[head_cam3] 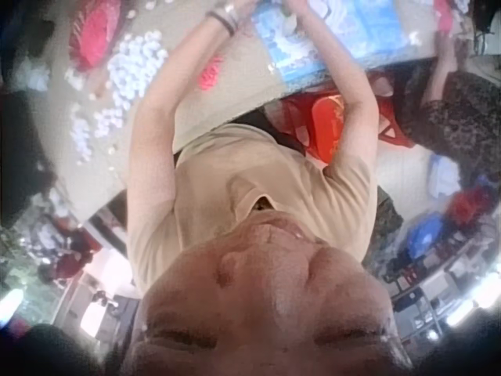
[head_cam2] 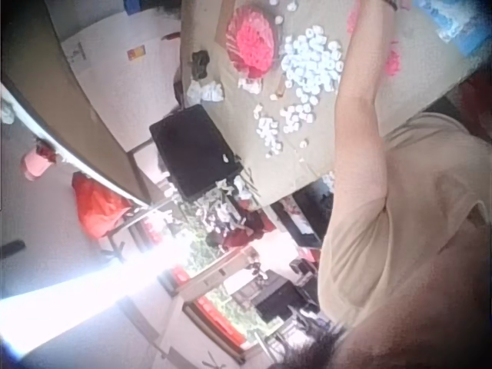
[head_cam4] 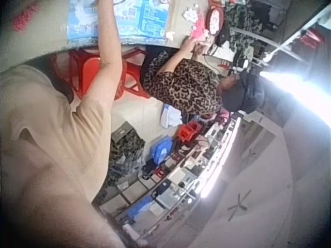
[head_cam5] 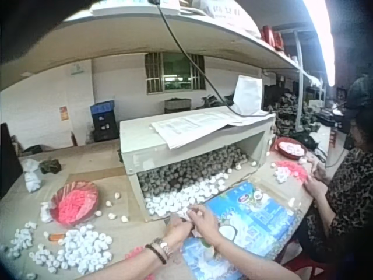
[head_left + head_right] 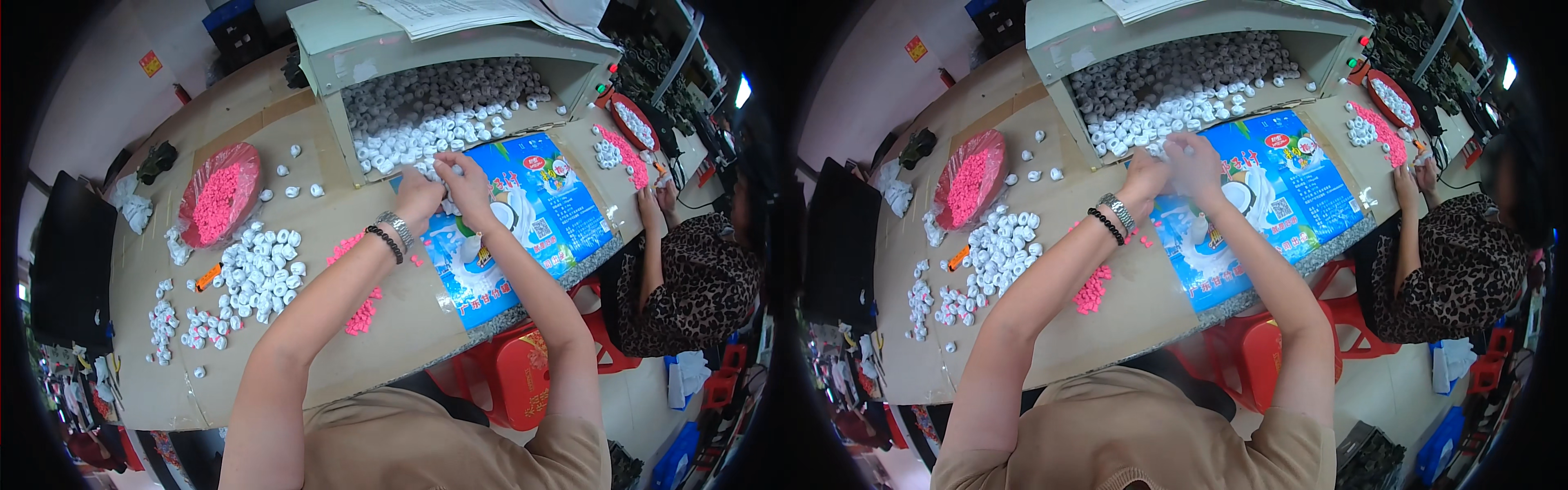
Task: Gluing small plastic components together for toy assembly.
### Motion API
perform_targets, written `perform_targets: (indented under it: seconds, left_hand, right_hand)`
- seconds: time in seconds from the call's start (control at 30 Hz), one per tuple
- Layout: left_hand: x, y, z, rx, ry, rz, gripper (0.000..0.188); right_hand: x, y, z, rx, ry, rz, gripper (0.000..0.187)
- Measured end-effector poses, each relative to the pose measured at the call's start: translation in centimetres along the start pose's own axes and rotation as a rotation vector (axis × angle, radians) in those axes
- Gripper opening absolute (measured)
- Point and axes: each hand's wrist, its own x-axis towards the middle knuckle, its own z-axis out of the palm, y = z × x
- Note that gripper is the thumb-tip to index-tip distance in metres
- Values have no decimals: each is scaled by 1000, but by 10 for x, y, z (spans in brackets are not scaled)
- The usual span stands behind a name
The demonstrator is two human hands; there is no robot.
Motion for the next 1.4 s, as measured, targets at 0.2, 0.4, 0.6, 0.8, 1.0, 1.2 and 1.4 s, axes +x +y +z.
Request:
perform_targets:
  seconds: [0.2,0.4,0.6,0.8,1.0,1.2,1.4]
  left_hand:
    - [13,-5,18,-176,43,-137,50]
    - [67,66,28,-406,-219,-19,20]
    - [36,100,-2,-352,-29,114,29]
    - [-101,44,-99,97,-263,259,41]
    - [-180,28,-171,394,67,592,20]
    - [-216,-2,-233,497,439,541,12]
    - [-228,-17,-267,533,576,456,9]
  right_hand:
    - [0,-25,3,508,-3,338,28]
    - [94,-62,-14,874,-77,320,13]
    - [149,-52,-24,128,-69,11,30]
    - [94,-39,32,-554,-412,-789,42]
    - [125,-54,83,-784,-540,-1075,50]
    - [156,-85,122,-898,-619,-884,58]
    - [203,-69,153,-895,-444,-796,66]
